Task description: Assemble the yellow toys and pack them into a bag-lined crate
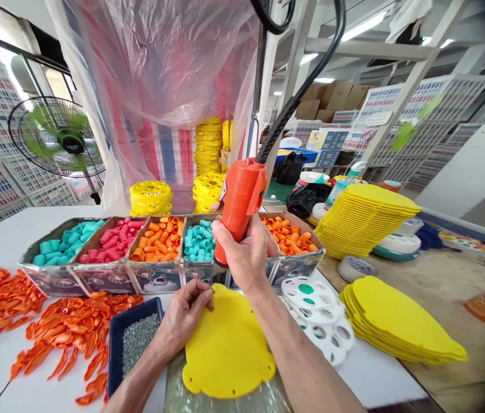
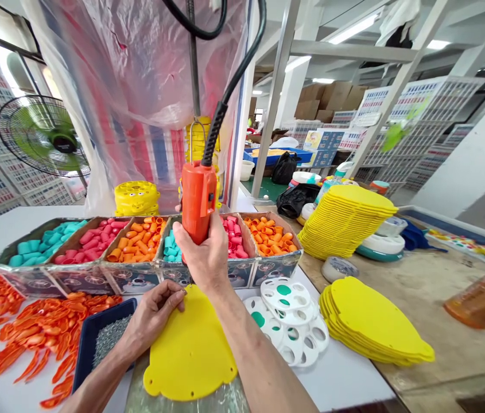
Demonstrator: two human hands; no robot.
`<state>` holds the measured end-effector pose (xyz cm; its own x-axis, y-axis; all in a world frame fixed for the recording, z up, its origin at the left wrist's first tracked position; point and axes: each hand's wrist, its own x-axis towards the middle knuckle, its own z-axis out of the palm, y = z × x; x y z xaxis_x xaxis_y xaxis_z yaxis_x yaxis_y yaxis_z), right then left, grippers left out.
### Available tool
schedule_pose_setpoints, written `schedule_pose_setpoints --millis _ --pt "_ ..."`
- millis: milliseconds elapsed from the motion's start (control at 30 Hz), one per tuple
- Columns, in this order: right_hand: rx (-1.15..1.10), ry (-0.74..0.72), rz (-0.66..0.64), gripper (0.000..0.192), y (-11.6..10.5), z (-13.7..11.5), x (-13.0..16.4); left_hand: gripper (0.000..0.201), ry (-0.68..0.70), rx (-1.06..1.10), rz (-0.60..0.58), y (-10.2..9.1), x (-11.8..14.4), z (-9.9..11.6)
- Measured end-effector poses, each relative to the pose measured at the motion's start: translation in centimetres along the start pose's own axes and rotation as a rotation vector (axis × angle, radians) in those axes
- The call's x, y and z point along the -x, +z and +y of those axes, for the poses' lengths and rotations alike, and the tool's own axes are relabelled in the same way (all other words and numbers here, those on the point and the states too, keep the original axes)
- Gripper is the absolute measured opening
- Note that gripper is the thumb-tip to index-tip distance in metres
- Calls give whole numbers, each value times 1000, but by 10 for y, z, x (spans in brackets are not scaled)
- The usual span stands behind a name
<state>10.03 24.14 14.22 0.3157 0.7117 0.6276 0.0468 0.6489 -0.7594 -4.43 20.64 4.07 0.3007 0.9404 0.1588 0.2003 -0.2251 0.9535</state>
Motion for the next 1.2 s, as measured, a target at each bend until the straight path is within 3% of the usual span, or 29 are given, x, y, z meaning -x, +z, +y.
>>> schedule_pose_setpoints --millis 1200 --pt "55 -15 -13 26 2 1 4 29 13 -16 23 0 1 -6"
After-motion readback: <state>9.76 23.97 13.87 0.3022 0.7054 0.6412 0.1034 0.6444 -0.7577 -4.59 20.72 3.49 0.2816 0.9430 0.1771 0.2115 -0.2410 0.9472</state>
